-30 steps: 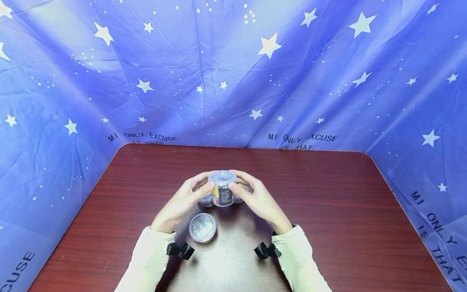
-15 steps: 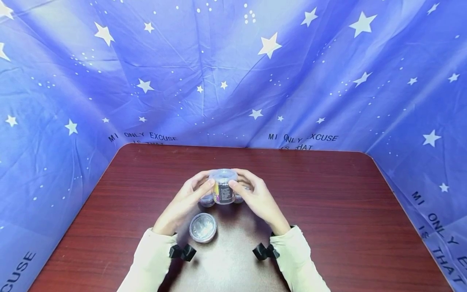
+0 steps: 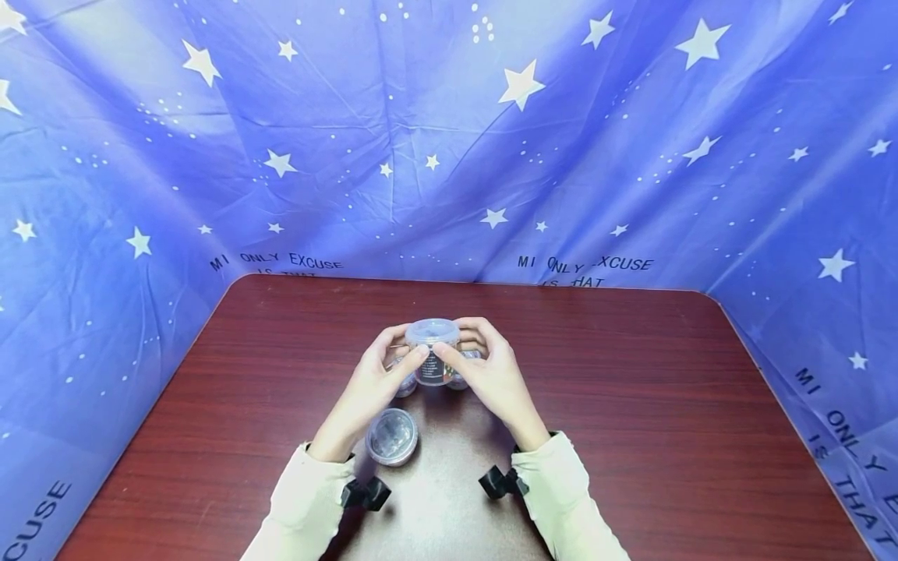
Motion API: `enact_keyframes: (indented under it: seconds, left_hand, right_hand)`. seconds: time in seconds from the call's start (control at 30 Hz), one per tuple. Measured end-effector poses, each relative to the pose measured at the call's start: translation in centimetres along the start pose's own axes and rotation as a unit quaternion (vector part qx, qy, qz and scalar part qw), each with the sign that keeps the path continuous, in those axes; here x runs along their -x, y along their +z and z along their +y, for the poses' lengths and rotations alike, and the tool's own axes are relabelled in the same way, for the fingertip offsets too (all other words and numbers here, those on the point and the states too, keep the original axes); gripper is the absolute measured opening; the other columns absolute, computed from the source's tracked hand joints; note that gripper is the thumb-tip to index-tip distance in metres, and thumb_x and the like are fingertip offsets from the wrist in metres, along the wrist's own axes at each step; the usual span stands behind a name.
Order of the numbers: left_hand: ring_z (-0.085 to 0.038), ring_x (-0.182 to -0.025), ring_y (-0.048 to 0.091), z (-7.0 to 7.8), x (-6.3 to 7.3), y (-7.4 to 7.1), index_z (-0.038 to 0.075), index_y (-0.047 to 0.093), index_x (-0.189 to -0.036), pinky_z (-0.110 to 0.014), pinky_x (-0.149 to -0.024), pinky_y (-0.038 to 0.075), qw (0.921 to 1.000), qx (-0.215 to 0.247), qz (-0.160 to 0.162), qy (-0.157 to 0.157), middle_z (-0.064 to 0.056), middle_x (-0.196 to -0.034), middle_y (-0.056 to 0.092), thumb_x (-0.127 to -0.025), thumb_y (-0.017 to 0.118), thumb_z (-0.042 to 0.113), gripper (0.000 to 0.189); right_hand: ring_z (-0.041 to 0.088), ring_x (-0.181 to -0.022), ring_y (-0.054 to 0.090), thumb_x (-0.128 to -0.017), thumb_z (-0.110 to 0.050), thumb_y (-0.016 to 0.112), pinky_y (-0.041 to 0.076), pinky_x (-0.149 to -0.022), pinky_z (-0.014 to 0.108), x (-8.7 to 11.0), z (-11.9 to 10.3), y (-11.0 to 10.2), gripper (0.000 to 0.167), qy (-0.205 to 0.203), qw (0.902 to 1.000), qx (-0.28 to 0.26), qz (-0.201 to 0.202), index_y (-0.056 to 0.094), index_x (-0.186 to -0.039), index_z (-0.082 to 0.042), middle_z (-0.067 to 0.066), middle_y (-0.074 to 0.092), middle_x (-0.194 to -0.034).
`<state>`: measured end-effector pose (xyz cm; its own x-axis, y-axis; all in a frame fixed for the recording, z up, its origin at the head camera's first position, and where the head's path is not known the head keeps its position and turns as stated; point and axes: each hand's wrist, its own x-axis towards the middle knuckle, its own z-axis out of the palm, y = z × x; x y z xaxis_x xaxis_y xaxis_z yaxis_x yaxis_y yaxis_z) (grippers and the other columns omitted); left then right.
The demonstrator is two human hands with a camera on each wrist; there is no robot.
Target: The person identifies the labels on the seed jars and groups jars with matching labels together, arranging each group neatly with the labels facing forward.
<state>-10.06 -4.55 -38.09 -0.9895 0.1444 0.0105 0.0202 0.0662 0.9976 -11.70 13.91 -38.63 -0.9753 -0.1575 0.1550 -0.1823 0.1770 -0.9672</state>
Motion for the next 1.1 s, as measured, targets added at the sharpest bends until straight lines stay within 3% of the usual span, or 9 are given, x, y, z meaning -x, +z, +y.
enact_keyframes:
  seconds: [0.37,0.5,0.7,0.9,1.1]
  left_hand:
    - [-0.022,-0.112,0.061,-0.4,-0.3,-0.4,0.007,0.047,-0.140,-0.031,-0.092,0.051,0.9997,0.014,-0.018,0.002,-0.014,-0.124,0.061,-0.097,0.065,0.027,0.052]
    - [-0.019,-0.109,0.060,-0.5,-0.3,-1.0,0.006,0.048,-0.141,-0.032,-0.092,0.049,0.9991,0.027,-0.032,-0.006,-0.014,-0.123,0.062,-0.098,0.062,0.027,0.049]
    - [-0.018,-0.111,0.057,-0.5,-0.1,-1.6,0.006,0.049,-0.142,-0.043,-0.103,0.044,0.9973,0.047,-0.051,-0.022,-0.013,-0.124,0.060,-0.101,0.057,0.027,0.047]
    - [-0.018,-0.117,0.055,-0.6,-0.1,-1.8,0.007,0.049,-0.142,-0.035,-0.103,0.043,0.9954,0.066,-0.066,-0.021,-0.011,-0.128,0.059,-0.102,0.055,0.025,0.045]
    - [-0.017,-0.115,0.056,-0.7,-0.2,-1.9,0.008,0.049,-0.143,-0.034,-0.103,0.043,0.9935,0.081,-0.078,-0.019,-0.011,-0.128,0.060,-0.102,0.055,0.026,0.046]
  right_hand:
    - [0.018,-0.098,0.065,-0.092,-0.021,0.072,0.053,-0.082,0.026,0.1,-0.2,0.1,0.038,-0.002,1.0000,0.005,-0.006,0.056,-0.124,-0.008,0.011,0.069,-0.107]
    - [0.016,-0.099,0.065,-0.095,-0.017,0.068,0.055,-0.084,0.026,0.1,-0.3,-0.2,0.034,-0.018,0.9995,-0.006,-0.025,0.055,-0.124,-0.004,0.015,0.067,-0.109]
    - [0.014,-0.098,0.065,-0.099,-0.016,0.061,0.056,-0.086,0.028,0.2,-0.5,-0.6,0.033,-0.011,0.9982,-0.030,-0.052,0.054,-0.127,0.000,0.016,0.065,-0.113]
    - [0.012,-0.100,0.066,-0.101,-0.018,0.058,0.056,-0.088,0.028,0.3,-0.6,-0.7,0.038,-0.001,0.9960,-0.043,-0.077,0.052,-0.134,0.000,0.019,0.064,-0.120]
    - [0.012,-0.102,0.067,-0.103,-0.016,0.054,0.057,-0.090,0.037,0.5,-0.8,-0.6,0.041,0.002,0.9913,-0.074,-0.109,0.047,-0.140,0.000,0.024,0.062,-0.126]
